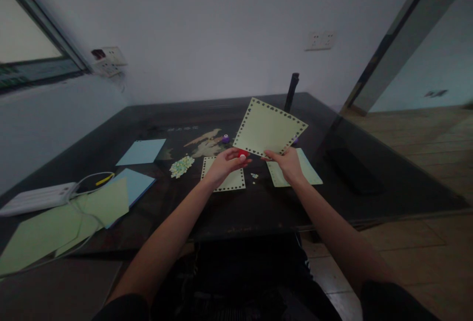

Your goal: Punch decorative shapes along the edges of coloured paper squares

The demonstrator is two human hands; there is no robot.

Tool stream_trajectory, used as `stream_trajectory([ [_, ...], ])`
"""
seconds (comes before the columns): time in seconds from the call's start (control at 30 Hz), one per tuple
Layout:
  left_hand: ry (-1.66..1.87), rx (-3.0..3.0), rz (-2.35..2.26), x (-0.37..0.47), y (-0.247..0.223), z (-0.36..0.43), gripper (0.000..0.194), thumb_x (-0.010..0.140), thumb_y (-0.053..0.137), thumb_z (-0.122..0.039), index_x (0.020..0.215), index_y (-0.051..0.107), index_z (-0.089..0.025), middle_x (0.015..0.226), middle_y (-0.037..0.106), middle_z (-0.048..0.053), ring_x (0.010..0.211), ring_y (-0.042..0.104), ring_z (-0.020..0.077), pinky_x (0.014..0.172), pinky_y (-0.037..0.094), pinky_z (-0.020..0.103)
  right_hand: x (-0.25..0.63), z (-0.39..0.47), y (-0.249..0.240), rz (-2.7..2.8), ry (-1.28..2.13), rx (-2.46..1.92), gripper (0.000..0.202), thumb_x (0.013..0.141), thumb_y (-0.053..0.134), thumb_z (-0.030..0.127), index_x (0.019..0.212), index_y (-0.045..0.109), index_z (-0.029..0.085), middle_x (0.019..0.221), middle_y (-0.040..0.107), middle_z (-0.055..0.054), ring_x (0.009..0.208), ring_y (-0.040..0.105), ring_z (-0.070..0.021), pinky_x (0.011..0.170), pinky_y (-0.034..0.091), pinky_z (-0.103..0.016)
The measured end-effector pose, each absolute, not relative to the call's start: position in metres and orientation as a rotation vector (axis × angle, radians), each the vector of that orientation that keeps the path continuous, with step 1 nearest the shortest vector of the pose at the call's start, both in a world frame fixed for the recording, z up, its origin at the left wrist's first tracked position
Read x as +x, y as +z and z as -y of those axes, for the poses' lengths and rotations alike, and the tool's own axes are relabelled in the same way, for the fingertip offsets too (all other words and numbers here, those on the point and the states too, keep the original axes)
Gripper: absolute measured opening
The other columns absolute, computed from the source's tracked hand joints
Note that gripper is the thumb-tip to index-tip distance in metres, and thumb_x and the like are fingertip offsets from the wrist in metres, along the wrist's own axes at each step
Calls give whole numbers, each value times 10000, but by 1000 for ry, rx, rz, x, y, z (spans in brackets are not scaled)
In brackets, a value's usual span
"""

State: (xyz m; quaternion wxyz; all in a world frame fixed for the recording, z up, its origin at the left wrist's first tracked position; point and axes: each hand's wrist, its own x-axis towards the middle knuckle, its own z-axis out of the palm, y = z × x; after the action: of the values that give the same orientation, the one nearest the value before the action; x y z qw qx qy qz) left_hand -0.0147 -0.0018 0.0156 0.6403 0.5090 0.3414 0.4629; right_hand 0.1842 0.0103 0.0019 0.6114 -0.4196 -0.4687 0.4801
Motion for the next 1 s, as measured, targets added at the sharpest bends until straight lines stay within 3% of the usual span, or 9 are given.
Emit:
stream_trajectory([
  [0.63, 1072, 1125, -784, -14, 13, 0, 274, 713, 724, -263, 911, 600, -119, 1014, 647, 107, 894, 663, 203, 874, 494, 340, 184, -9, 2, 1085, 1111, -949, 383, 549, 784, 277, 890, 684, 134, 899, 723, -80, 768, 682, -230, 733, 576, -405],
  [0.77, 1077, 1117, -841, -14, 14, 1, 313, 694, 737, -295, 918, 602, -124, 1019, 652, 105, 839, 667, 188, 789, 498, 314, 184, -10, 1, 1118, 1108, -948, 419, 542, 786, 296, 909, 678, 128, 893, 723, -82, 762, 680, -229, 724, 579, -411],
  [0.9, 1093, 1157, -932, -14, 14, 0, 314, 689, 736, -324, 906, 626, -125, 892, 672, 79, 717, 634, 126, 650, 456, 243, 185, -12, -1, 1151, 1117, -986, 431, 530, 788, 299, 909, 677, 128, 911, 721, -89, 760, 679, -235, 722, 582, -424],
  [1.0, 1119, 1103, -889, -13, 13, -1, 316, 660, 758, -295, 899, 640, -125, 820, 665, 56, 679, 600, 99, 654, 445, 233, 186, -13, -2, 1166, 1128, -1017, 408, 521, 788, 286, 881, 679, 129, 898, 721, -96, 748, 678, -239, 712, 585, -432],
])
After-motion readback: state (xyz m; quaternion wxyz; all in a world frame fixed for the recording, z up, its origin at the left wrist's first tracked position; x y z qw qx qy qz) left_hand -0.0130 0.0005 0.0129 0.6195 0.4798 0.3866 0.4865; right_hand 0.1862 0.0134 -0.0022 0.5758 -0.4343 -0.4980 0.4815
